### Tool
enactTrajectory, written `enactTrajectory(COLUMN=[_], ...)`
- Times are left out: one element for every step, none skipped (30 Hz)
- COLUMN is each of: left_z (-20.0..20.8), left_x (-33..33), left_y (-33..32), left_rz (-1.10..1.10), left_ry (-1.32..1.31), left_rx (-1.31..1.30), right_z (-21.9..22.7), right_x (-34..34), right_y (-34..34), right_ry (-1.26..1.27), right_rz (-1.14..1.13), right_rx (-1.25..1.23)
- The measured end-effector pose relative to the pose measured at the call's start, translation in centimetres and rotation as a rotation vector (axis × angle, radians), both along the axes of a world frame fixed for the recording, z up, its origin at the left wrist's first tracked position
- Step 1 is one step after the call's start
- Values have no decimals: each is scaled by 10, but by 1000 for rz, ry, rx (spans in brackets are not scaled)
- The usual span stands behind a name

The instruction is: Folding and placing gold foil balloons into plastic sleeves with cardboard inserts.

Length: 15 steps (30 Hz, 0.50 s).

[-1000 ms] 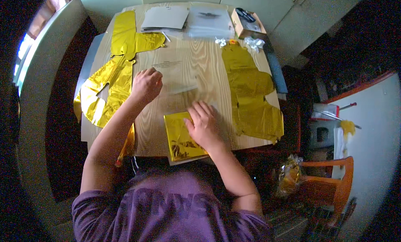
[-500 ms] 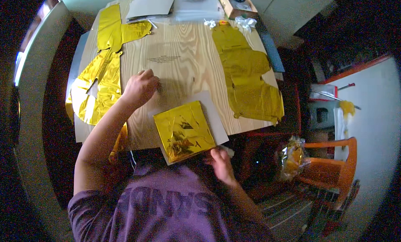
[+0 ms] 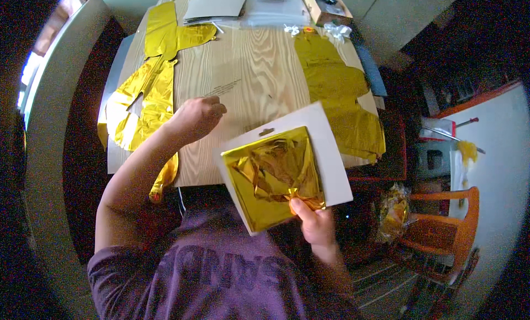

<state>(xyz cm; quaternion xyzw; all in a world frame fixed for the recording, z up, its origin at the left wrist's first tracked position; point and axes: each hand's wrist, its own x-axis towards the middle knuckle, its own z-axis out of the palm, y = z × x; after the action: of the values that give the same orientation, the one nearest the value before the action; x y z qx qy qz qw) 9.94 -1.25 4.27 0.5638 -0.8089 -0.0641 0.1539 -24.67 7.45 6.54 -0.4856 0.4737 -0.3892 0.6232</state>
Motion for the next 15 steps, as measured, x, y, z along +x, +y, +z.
enactTrajectory(left_z=[-1,-2,1,0,-2,-3,-4,-5,-5,-6,-8,-9,-11,-11,-10], left_x=[-4,-7,-15,-18,-20,-22,-23,-24,-23,-23,-23,-22,-19,-18,-18], left_y=[2,4,6,7,9,11,15,18,22,27,31,34,35,36,37], left_rz=[-22,-44,-63,-71,-79,-82,-88,-94,-96,-87,-79,-70,-74,-85,-98], left_ry=[4,9,31,46,62,76,93,111,125,124,124,122,118,152,189], left_rx=[0,0,17,11,4,0,-4,-9,-13,1,14,27,33,30,31], right_z=[-3,-15,-31,-32,-30,-41,-47,-50,-52,-54,-56,-57,-58,-59,-69], right_x=[-8,-11,-14,-9,3,8,11,13,12,10,8,6,5,4,9], right_y=[-4,-9,-15,-23,-24,-28,-28,-29,-30,-32,-34,-34,-34,-33,-26], right_ry=[-111,-123,-138,-148,-213,-243,-246,-248,-256,-265,-273,-286,-299,-312,-306], right_rz=[65,162,248,340,348,402,386,369,351,333,314,282,250,217,174], right_rx=[131,216,296,380,423,446,462,478,478,479,478,498,517,536,408])
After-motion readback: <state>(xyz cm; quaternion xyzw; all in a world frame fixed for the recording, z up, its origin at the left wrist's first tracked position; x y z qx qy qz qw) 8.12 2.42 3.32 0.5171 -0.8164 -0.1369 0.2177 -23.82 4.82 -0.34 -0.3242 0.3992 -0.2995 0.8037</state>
